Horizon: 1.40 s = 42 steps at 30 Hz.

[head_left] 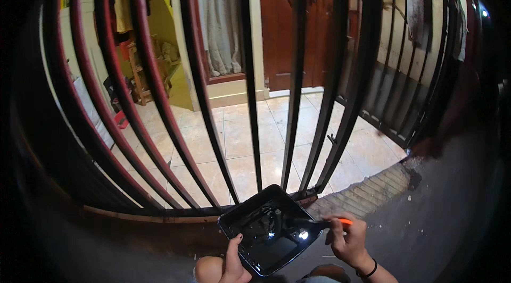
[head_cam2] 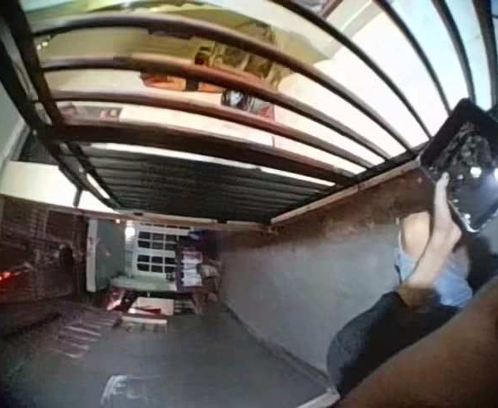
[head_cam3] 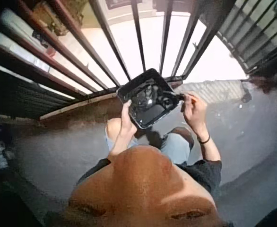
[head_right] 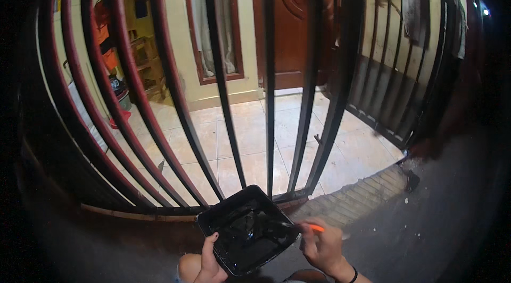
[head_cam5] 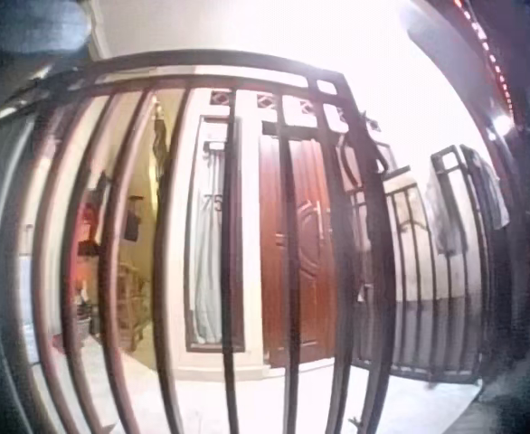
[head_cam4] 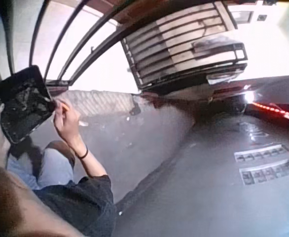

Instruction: The person paints a metal fence gate using a brush and black paint from a container, covering the vertical bars and horizontal frames.

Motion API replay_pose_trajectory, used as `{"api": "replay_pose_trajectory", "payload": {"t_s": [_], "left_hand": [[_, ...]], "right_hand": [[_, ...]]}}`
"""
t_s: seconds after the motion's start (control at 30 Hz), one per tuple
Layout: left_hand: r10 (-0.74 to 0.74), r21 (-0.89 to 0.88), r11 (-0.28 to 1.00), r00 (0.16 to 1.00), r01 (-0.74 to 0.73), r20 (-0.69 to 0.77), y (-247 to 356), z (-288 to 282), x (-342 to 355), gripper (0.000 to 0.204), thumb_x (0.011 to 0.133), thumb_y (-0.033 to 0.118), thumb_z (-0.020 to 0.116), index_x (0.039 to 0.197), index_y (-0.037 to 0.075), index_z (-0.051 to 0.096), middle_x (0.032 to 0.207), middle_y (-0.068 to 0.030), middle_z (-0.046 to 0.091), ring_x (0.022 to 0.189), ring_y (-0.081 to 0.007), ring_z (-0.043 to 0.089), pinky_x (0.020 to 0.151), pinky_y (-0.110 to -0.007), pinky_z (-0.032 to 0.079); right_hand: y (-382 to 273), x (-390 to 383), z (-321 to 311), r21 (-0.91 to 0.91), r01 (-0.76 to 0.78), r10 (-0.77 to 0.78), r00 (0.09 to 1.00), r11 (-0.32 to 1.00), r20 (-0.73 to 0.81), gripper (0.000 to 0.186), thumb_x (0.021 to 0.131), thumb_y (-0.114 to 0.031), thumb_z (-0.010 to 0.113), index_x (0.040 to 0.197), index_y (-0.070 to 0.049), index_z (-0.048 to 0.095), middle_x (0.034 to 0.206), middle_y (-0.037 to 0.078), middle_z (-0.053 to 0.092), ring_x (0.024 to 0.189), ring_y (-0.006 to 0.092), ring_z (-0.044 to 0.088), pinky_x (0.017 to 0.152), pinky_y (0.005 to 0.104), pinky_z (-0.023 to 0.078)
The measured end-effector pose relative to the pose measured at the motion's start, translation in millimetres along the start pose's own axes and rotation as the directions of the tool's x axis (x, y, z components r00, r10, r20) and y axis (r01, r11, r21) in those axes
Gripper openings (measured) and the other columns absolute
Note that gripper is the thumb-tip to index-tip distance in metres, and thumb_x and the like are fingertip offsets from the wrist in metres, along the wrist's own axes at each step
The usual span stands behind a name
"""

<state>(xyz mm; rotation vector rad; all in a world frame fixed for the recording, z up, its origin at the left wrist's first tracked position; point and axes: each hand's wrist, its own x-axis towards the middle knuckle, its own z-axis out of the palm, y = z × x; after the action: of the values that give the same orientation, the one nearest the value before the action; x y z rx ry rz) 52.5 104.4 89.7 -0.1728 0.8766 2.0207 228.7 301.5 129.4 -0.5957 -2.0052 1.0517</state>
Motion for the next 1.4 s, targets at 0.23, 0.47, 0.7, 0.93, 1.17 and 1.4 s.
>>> {"api": "replay_pose_trajectory", "payload": {"t_s": [0.23,0.47,0.7,0.93,1.17,1.4], "left_hand": [[0.013,0.032,0.999,0.996,-0.010,-0.092,-20,25,0,0.053,0.103,0.039,0.053,0.138,0.001,0.061,0.134,-0.0159,0.069,0.120,-0.0328,0.067,0.110,-0.046,0.052],[0.081,-0.043,0.995,0.989,-0.087,-0.123,-39,44,12,0.049,0.100,0.030,0.058,0.141,0.003,0.056,0.133,-0.0165,0.068,0.121,-0.0342,0.067,0.110,-0.049,0.053],[0.215,-0.105,0.965,0.955,-0.240,-0.205,-56,82,-16,0.046,0.101,0.031,0.057,0.137,0.002,0.058,0.129,-0.0163,0.070,0.117,-0.0319,0.069,0.106,-0.046,0.055],[0.254,-0.059,0.959,0.932,-0.278,-0.258,-66,74,-32,0.057,0.100,0.040,0.059,0.143,0.004,0.054,0.132,-0.0159,0.068,0.119,-0.0309,0.068,0.105,-0.047,0.055],[0.290,-0.084,0.944,0.922,-0.320,-0.258,-27,59,-57,0.056,0.101,0.039,0.059,0.144,0.003,0.054,0.135,-0.0157,0.066,0.120,-0.0301,0.068,0.107,-0.047,0.054],[0.250,-0.091,0.951,0.907,-0.296,-0.339,30,15,-64,0.049,0.102,0.033,0.060,0.139,0.002,0.058,0.129,-0.0150,0.070,0.115,-0.0294,0.070,0.105,-0.046,0.056]], "right_hand": [[19,20,-20,0.084,-0.045,0.044,0.999,0.995,0.011,0.024,0.105,-0.018,0.060,0.100,0.000,0.075,0.075,0.013,0.072,0.060,0.0199,0.070,0.056,0.0305,0.052],[30,51,-54,0.450,-0.414,0.395,0.908,0.791,0.142,0.038,0.113,-0.029,0.051,0.107,0.005,0.068,0.069,0.009,0.070,0.049,0.0142,0.062,0.047,0.0259,0.046],[22,63,-78,0.568,-0.449,0.447,0.881,0.690,0.154,0.029,0.110,-0.024,0.057,0.109,0.005,0.060,0.082,0.024,0.073,0.045,0.0178,0.059,0.041,0.0286,0.046],[28,83,-66,0.544,-0.428,0.317,0.903,0.722,0.290,0.037,0.111,-0.028,0.054,0.109,0.008,0.063,0.081,0.025,0.073,0.043,0.0182,0.058,0.041,0.0273,0.043],[-5,91,-27,0.540,-0.340,0.203,0.933,0.770,0.297,0.035,0.111,-0.029,0.055,0.107,0.005,0.062,0.078,0.020,0.071,0.045,0.0170,0.059,0.039,0.0270,0.043],[-44,98,46,0.515,-0.513,0.338,0.852,0.687,0.399,0.031,0.109,-0.033,0.058,0.098,-0.004,0.059,0.063,0.010,0.057,0.040,0.0134,0.051,0.037,0.0267,0.040]]}}
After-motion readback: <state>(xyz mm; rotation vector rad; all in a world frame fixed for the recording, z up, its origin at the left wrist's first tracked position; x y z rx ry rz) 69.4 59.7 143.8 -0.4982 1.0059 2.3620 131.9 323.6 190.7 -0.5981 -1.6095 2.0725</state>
